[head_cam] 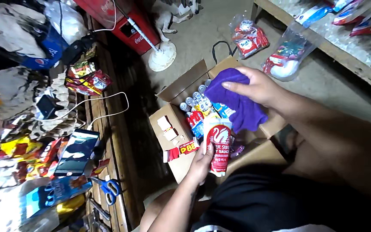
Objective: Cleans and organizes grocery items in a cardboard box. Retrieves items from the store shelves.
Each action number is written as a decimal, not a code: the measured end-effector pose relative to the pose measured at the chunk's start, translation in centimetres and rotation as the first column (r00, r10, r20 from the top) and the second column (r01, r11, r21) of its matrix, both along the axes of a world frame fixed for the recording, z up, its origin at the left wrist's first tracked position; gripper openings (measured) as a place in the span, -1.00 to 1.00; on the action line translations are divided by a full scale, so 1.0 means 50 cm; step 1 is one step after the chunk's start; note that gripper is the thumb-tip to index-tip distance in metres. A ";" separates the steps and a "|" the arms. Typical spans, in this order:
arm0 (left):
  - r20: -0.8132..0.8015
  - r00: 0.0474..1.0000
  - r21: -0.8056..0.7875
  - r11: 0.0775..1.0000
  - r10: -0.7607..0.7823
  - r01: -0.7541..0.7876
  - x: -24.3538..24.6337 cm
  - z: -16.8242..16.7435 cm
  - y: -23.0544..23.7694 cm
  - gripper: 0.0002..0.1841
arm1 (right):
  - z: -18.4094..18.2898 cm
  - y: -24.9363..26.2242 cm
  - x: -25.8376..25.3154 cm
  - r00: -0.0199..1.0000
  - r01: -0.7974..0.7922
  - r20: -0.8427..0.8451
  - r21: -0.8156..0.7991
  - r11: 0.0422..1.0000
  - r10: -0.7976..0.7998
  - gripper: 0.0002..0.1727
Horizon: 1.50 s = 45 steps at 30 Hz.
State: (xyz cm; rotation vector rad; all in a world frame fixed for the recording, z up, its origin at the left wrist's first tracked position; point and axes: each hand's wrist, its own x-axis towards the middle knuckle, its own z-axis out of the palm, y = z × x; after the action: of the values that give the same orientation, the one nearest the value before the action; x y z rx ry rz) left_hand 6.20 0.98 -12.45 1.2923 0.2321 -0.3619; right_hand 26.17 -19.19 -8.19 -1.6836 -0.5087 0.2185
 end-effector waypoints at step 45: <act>0.278 0.953 0.173 0.969 0.122 -0.175 -0.010 -0.022 -0.004 -0.67 | -0.003 0.051 -0.117 0.878 -0.463 -0.122 -0.462 0.756 0.463 -0.63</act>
State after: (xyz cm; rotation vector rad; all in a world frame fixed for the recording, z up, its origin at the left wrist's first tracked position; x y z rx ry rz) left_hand 5.72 0.76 -13.56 1.4917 0.1384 -0.0339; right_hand 20.32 -16.63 -8.33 -2.0119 -0.9325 0.7650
